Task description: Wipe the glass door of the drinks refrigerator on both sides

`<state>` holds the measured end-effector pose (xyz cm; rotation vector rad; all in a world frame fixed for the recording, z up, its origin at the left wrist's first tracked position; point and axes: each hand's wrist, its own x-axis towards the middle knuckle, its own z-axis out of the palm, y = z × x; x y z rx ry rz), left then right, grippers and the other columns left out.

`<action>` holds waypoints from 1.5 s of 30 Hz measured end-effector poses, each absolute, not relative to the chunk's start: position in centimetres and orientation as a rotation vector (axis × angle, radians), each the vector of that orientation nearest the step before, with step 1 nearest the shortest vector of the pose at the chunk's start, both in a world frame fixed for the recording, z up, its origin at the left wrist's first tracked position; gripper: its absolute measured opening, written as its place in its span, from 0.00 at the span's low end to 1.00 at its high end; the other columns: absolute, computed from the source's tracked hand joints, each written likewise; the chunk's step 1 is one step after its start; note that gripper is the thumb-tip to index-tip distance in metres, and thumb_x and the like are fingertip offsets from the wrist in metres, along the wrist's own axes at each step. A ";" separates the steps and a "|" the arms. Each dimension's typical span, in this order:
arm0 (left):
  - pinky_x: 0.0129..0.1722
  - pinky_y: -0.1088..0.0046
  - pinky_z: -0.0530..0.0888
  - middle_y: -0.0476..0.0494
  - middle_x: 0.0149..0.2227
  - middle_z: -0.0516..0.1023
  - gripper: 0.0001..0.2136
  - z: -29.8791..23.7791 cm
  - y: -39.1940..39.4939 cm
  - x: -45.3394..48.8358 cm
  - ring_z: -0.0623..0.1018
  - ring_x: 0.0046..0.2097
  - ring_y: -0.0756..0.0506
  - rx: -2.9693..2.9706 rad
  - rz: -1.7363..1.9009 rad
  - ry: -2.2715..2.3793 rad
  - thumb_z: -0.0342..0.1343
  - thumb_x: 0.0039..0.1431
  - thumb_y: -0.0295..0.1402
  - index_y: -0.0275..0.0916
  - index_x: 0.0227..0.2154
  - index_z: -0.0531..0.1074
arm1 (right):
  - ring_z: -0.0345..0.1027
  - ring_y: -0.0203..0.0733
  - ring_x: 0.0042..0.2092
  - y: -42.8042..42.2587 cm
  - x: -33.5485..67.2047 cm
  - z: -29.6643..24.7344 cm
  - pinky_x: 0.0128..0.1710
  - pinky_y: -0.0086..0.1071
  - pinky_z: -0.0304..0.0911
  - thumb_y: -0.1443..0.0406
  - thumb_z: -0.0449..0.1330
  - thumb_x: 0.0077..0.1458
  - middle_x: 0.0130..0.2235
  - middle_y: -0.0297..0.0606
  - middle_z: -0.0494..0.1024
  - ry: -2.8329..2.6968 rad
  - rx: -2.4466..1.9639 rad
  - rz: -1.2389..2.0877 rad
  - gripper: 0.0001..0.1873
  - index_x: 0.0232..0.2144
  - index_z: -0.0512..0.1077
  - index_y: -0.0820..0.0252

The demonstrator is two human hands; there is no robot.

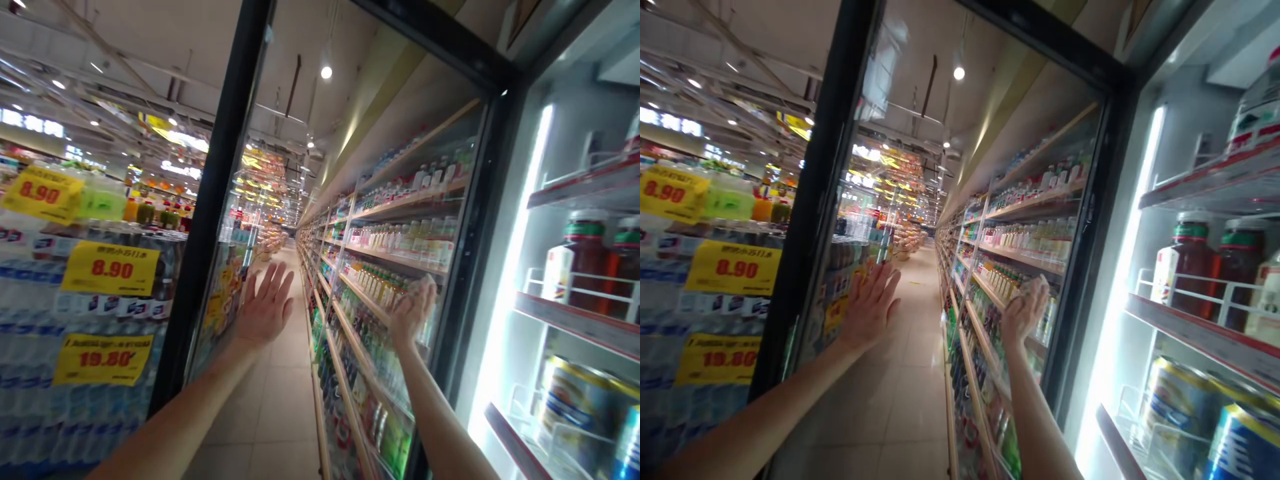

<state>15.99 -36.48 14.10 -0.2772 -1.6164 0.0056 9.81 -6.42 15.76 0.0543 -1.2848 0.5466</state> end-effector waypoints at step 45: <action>0.63 0.53 0.45 0.38 0.63 0.53 0.30 14.0 -37.0 15.2 0.50 0.65 0.42 -0.296 -0.011 -1.622 0.46 0.61 0.32 0.41 0.63 0.43 | 0.45 0.53 0.64 -7.2 9.9 10.3 0.57 0.57 0.49 0.67 0.45 0.57 0.62 0.50 0.56 -1.417 0.111 0.420 0.26 0.58 0.58 0.57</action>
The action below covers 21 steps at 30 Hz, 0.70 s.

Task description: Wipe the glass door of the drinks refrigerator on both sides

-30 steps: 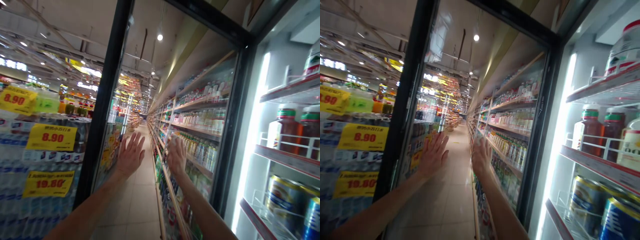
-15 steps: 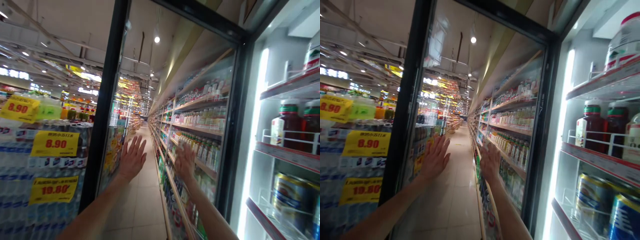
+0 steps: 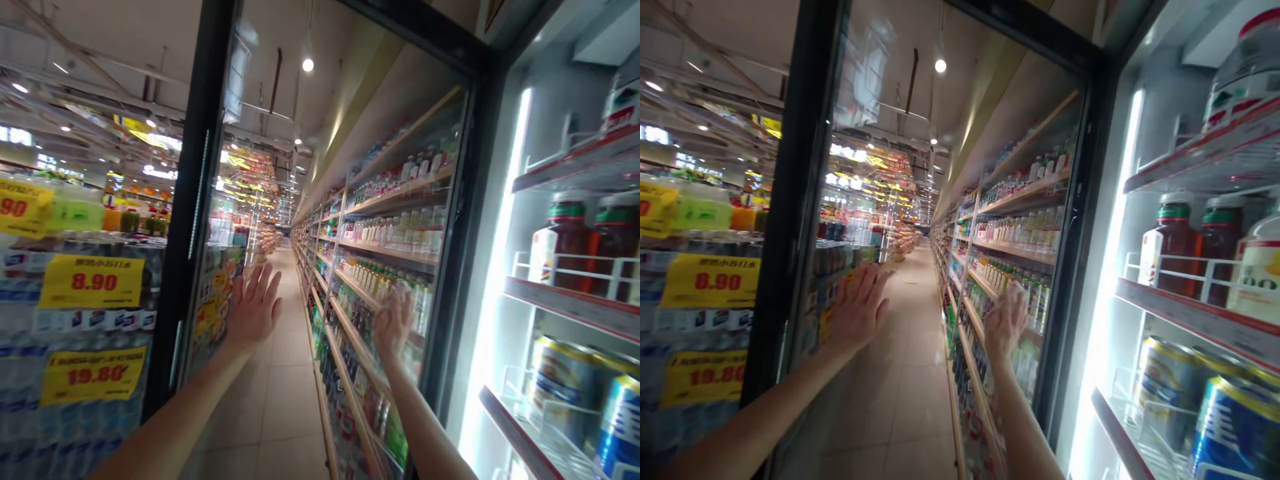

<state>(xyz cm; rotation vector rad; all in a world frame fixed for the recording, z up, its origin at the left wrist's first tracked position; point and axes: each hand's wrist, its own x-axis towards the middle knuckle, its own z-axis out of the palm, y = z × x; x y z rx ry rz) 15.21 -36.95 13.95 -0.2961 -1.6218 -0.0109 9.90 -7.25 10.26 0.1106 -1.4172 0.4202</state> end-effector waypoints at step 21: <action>0.63 0.55 0.45 0.36 0.62 0.57 0.27 13.9 -36.7 15.6 0.49 0.66 0.43 -0.289 0.032 -1.600 0.47 0.60 0.32 0.38 0.62 0.49 | 0.45 0.48 0.65 -16.1 12.3 10.0 0.61 0.50 0.46 0.69 0.48 0.57 0.58 0.42 0.64 -1.501 0.651 0.133 0.29 0.61 0.52 0.52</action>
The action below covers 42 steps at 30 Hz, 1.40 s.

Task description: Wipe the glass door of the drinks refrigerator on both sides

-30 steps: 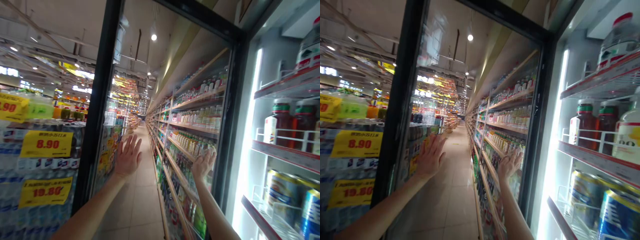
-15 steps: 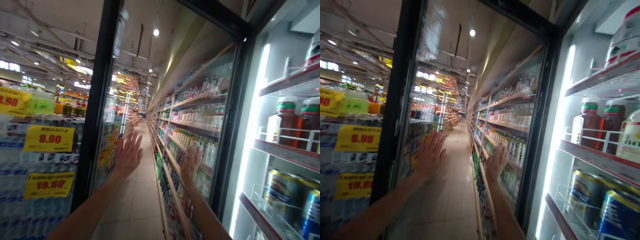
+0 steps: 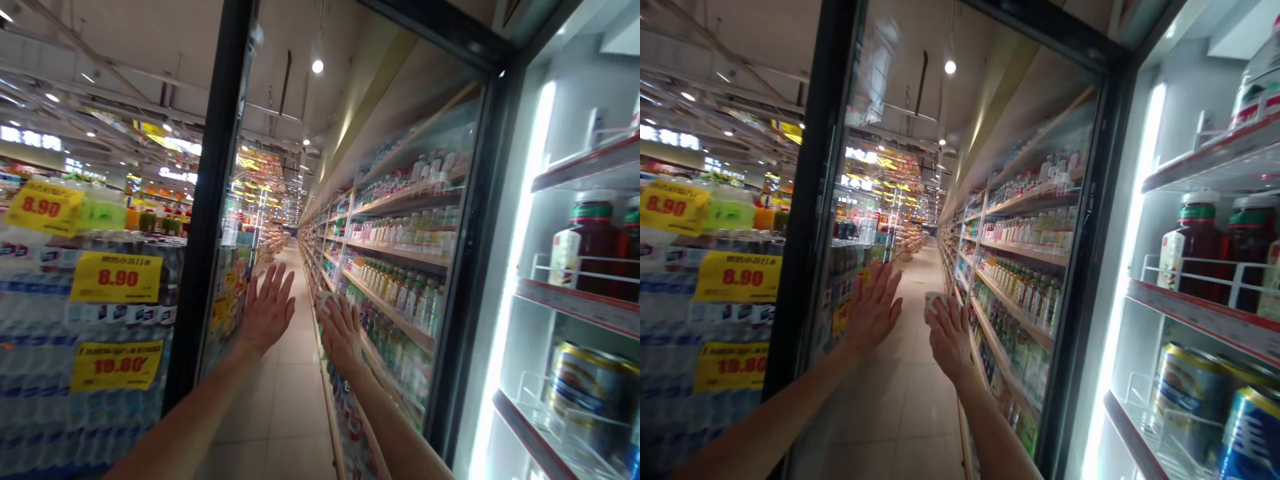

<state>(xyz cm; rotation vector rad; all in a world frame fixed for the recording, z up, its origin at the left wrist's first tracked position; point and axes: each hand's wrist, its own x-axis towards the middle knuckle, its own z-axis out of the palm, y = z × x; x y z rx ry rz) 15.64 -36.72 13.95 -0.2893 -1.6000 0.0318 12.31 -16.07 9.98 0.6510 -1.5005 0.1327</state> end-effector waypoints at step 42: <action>0.63 0.56 0.46 0.35 0.59 0.62 0.23 14.2 -36.6 16.1 0.50 0.66 0.44 -0.307 0.002 -1.548 0.46 0.61 0.32 0.36 0.59 0.56 | 0.47 0.52 0.64 -11.6 9.4 23.5 0.58 0.54 0.49 0.66 0.44 0.56 0.61 0.52 0.58 -1.294 0.176 0.480 0.28 0.60 0.55 0.62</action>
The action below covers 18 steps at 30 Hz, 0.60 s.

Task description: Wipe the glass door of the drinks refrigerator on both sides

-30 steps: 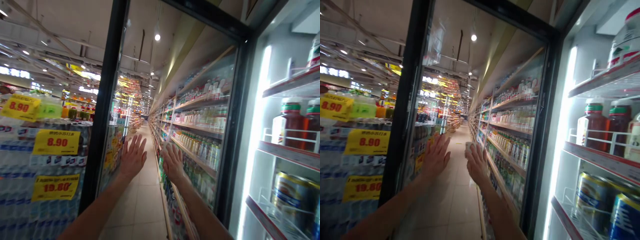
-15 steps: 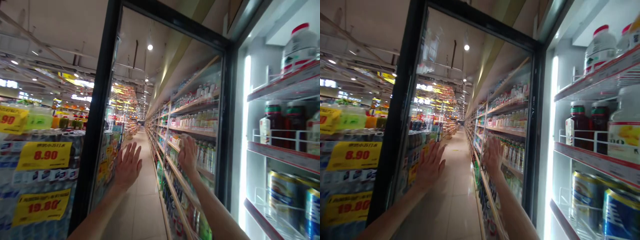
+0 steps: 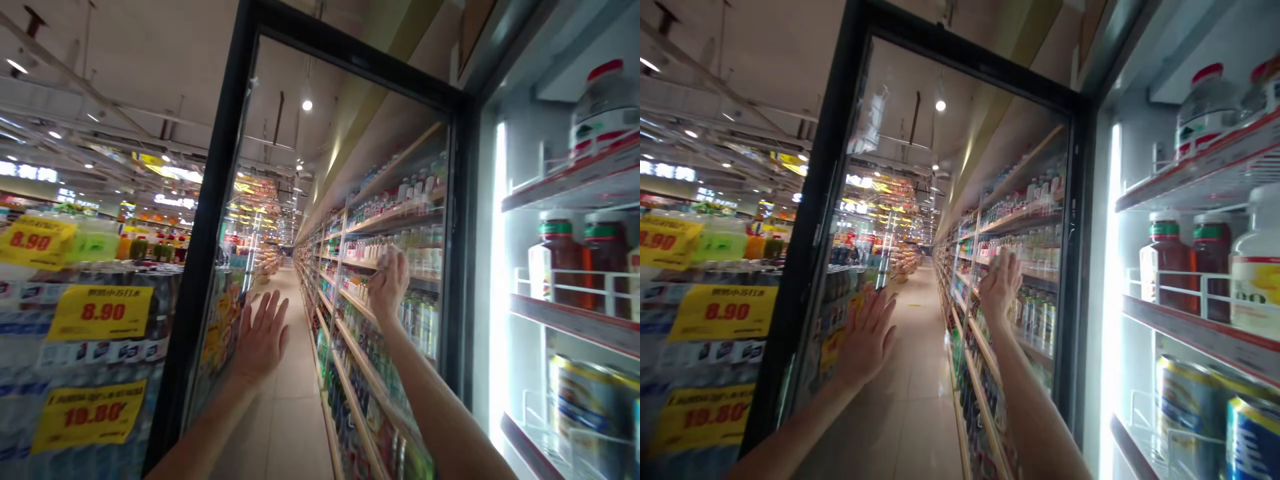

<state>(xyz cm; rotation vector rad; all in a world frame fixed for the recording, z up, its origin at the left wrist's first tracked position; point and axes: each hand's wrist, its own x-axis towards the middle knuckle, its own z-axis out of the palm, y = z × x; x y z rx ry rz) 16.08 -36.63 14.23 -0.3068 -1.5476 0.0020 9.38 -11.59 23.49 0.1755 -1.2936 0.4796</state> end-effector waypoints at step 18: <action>0.63 0.56 0.46 0.36 0.61 0.59 0.28 14.0 -37.1 15.4 0.49 0.65 0.43 -0.311 0.057 -1.522 0.48 0.59 0.30 0.38 0.62 0.49 | 0.44 0.50 0.65 -8.4 8.7 22.9 0.59 0.53 0.49 0.67 0.44 0.57 0.61 0.52 0.58 -1.317 0.280 0.427 0.28 0.60 0.54 0.64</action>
